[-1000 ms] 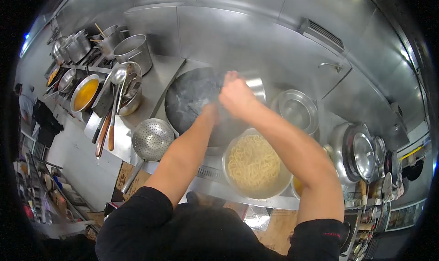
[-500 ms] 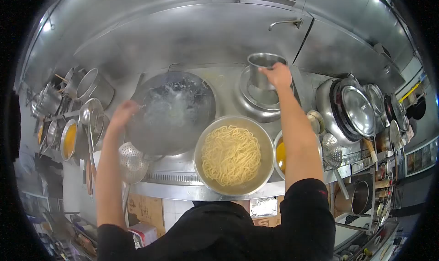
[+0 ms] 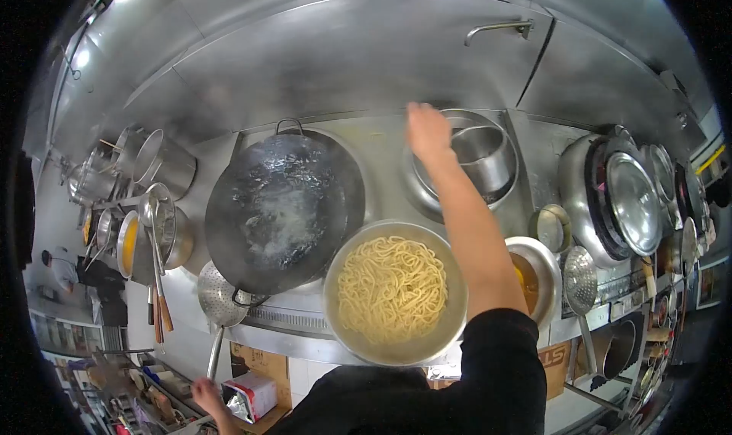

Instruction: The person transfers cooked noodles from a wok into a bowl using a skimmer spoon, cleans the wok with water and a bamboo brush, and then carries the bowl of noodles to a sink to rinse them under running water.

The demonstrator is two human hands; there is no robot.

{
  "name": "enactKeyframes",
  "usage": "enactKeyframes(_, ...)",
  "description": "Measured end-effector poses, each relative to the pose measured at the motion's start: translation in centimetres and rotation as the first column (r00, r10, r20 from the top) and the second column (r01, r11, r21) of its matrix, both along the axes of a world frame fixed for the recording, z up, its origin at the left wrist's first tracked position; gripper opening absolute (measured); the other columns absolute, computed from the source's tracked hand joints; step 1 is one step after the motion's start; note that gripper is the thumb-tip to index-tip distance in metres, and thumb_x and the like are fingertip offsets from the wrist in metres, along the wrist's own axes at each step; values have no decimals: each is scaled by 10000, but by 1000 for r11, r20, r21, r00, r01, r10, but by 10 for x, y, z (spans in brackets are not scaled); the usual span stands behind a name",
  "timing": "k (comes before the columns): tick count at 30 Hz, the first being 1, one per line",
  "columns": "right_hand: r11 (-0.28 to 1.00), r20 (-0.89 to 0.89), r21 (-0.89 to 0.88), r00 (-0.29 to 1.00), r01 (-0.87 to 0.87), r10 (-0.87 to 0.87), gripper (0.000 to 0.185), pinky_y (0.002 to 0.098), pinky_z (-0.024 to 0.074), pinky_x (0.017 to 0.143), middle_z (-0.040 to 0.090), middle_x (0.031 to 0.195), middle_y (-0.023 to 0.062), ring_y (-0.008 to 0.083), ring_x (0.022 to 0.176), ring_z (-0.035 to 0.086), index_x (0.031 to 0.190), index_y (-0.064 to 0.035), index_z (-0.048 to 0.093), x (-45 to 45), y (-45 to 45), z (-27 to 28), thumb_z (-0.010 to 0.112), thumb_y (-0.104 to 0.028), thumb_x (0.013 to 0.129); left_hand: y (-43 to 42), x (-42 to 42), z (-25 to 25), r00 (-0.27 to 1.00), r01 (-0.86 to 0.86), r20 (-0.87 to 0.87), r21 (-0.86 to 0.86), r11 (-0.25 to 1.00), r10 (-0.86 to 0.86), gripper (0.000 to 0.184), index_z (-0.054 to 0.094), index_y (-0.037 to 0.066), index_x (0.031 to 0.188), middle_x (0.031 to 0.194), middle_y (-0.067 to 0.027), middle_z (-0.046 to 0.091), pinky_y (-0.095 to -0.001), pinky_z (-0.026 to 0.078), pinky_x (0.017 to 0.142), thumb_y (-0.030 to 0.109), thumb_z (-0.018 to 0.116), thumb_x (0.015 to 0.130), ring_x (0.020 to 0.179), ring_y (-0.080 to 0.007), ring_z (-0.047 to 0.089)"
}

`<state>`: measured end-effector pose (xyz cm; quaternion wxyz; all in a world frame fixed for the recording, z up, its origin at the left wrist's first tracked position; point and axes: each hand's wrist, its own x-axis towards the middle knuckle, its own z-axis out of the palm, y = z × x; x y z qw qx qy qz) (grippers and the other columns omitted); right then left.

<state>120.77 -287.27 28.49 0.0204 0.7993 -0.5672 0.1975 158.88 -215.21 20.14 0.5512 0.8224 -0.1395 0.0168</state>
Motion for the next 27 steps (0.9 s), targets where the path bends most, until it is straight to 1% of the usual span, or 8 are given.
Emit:
enactKeyframes(1,996,77,49,995,-74,70,238,462,546,828,682,989,198,378,983,655,1039,-21,655,20,-21,-15,654,-129,826,62,22,-51,984,5,-176,89,996,11,122,548,61,845,716,-2,544,-236,388,510,122,570,948,618,-85,486)
enactKeyframes(2,986,74,162,997,-48,37,247,464,542,841,680,1018,206,381,1001,651,1048,-15,658,36,-44,-38,648,-134,832,72,-5,-71,998,42,-45,141,989,-36,167,577,52,853,732,-26,577,-327,454,526,196,579,937,606,-144,547)
enactKeyframes(4,925,51,381,998,1,-22,267,467,535,868,675,1077,221,387,1035,644,1066,-2,665,68,-81,-80,635,-146,843,69,-44,-96,973,49,-227,395,917,46,167,581,52,864,743,-36,585,-335,459,537,204,581,932,621,-157,555)
enactKeyframes(6,908,73,418,997,0,-33,253,473,520,908,670,1121,214,379,1087,629,1081,-25,681,80,-90,-96,586,-137,875,60,-73,-110,904,128,-407,555,822,134,169,586,51,875,753,-47,592,-342,464,549,213,583,927,635,-170,563)
enactKeyframes(16,877,115,477,986,49,-118,291,450,528,915,663,1144,218,368,1094,635,1096,-6,678,121,-140,-205,644,-110,827,43,-93,-102,743,240,-588,681,692,320,208,610,50,931,804,-98,628,-381,491,608,255,593,901,708,-233,605)
enactKeyframes(19,888,-7,455,997,67,-71,278,449,529,917,656,1155,227,371,1091,636,1104,-15,680,122,-154,-230,625,-83,840,42,-96,-102,715,261,-606,694,671,349,226,617,49,948,819,-113,639,-392,499,625,268,596,893,730,-252,618)
enactKeyframes(25,922,-35,383,999,52,-41,224,440,538,907,668,1126,225,370,1079,643,1037,-24,700,118,-147,-231,613,-50,832,48,-102,-111,683,311,-635,700,642,361,267,631,49,982,850,-144,661,-415,515,660,293,602,878,773,-290,642)
enactKeyframes(27,928,-53,372,998,-2,24,240,441,542,902,666,1129,226,371,1073,645,1040,-30,701,118,-145,-206,624,-53,813,52,-107,-113,677,328,-643,700,634,359,282,636,48,993,860,-154,668,-423,520,672,302,604,873,788,-303,651)
